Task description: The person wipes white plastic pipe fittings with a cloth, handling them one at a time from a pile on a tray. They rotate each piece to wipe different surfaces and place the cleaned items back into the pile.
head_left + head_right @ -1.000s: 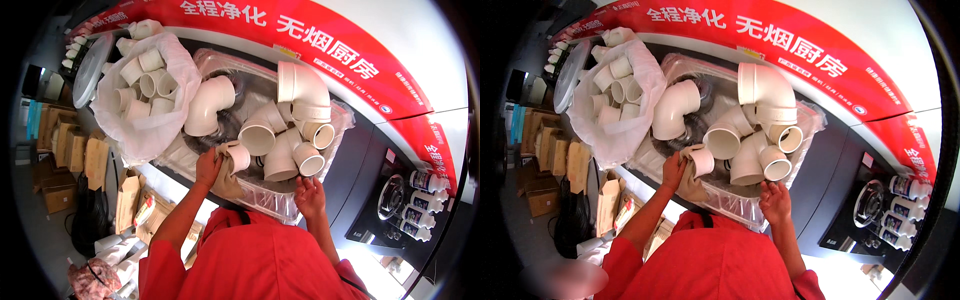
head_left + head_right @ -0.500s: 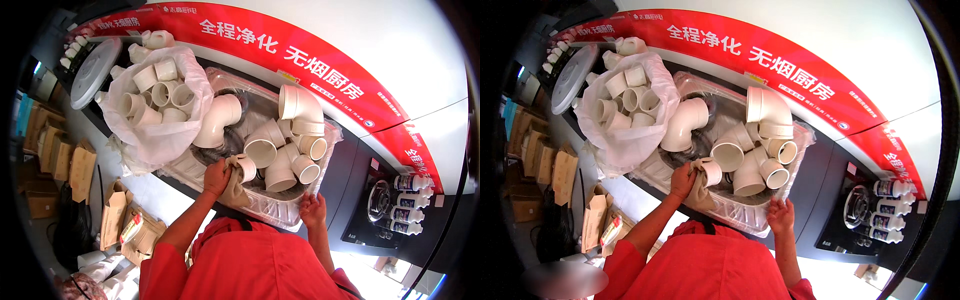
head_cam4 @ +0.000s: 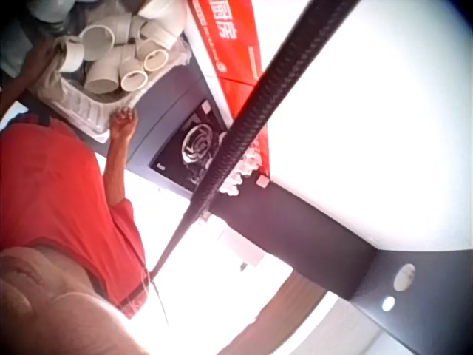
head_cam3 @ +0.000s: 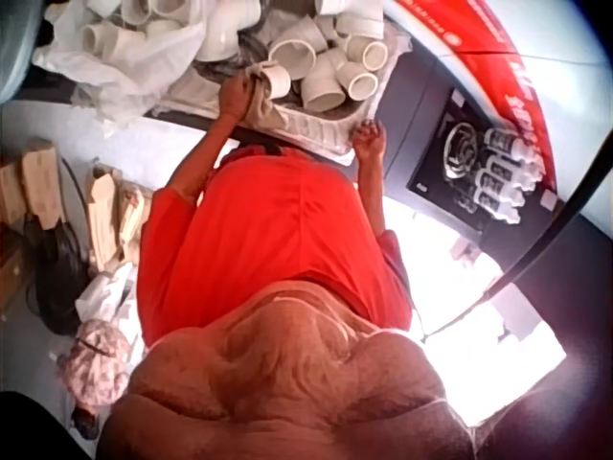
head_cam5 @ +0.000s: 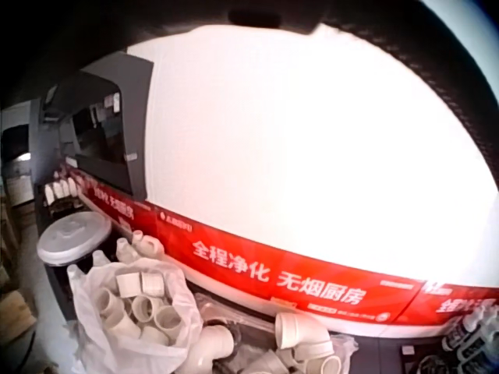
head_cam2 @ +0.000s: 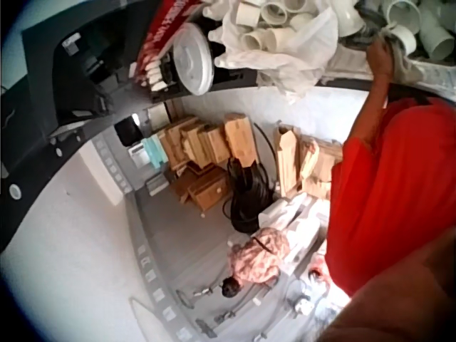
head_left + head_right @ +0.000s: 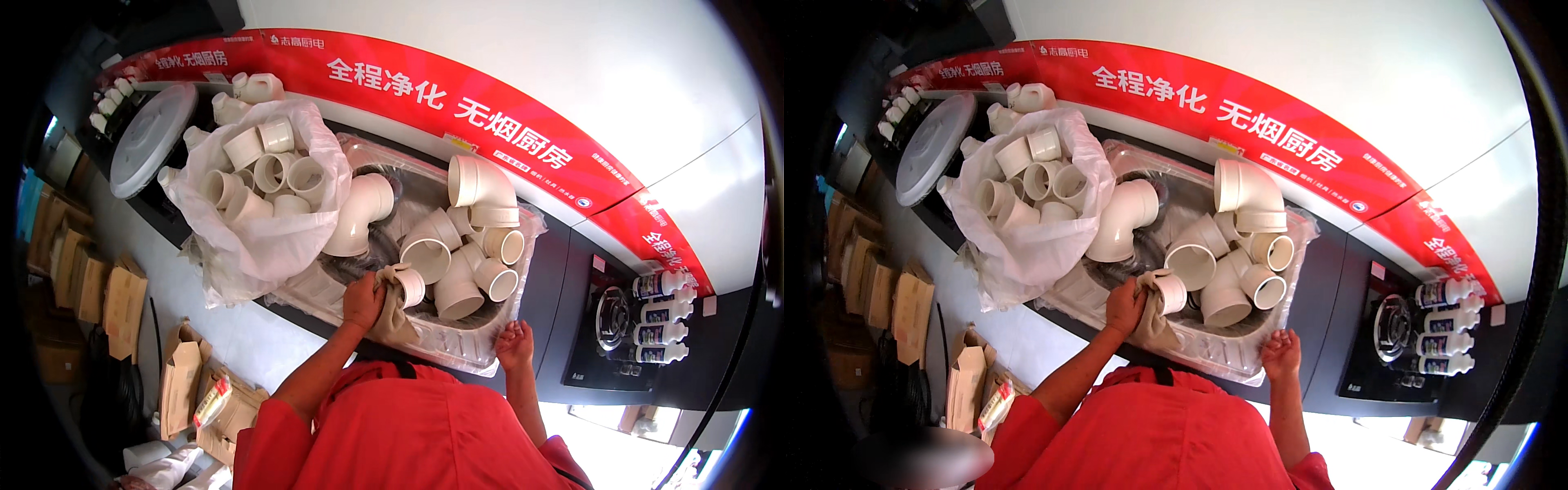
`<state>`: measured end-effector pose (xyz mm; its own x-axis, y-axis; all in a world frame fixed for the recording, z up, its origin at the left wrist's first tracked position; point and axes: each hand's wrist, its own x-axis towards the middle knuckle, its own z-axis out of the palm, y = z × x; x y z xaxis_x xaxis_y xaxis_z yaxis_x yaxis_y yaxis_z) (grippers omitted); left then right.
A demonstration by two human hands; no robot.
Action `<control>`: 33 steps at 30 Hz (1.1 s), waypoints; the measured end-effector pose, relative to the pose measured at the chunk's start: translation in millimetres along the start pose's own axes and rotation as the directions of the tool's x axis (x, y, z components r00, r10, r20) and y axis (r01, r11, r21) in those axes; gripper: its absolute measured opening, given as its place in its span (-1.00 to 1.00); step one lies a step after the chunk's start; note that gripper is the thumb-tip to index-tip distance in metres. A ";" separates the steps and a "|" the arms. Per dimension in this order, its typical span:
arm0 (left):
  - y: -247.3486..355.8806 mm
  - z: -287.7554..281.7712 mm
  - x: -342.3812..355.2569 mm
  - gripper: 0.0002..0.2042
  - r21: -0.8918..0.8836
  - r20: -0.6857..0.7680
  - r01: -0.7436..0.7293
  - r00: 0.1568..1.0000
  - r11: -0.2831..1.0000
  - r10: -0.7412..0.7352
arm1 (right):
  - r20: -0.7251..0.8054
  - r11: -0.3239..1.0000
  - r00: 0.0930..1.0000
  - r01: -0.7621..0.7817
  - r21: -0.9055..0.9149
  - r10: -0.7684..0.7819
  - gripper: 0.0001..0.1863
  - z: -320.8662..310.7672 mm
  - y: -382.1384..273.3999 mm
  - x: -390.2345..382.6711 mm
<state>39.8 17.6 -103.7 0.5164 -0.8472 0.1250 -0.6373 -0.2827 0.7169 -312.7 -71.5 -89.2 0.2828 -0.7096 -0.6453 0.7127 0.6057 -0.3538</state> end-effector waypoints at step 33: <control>-9.3 6.1 -5.4 -0.79 -0.326 -0.133 0.049 0.986 0.944 -0.097 | -0.087 0.926 0.989 0.080 -0.370 -0.121 -0.76 11.4 8.4 -6.6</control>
<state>39.5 22.0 -115.3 0.6469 -0.7486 0.1451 -0.3901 -0.1614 0.9065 -301.2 -65.9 -80.1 0.1379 -0.7436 -0.6543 0.4450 0.6367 -0.6298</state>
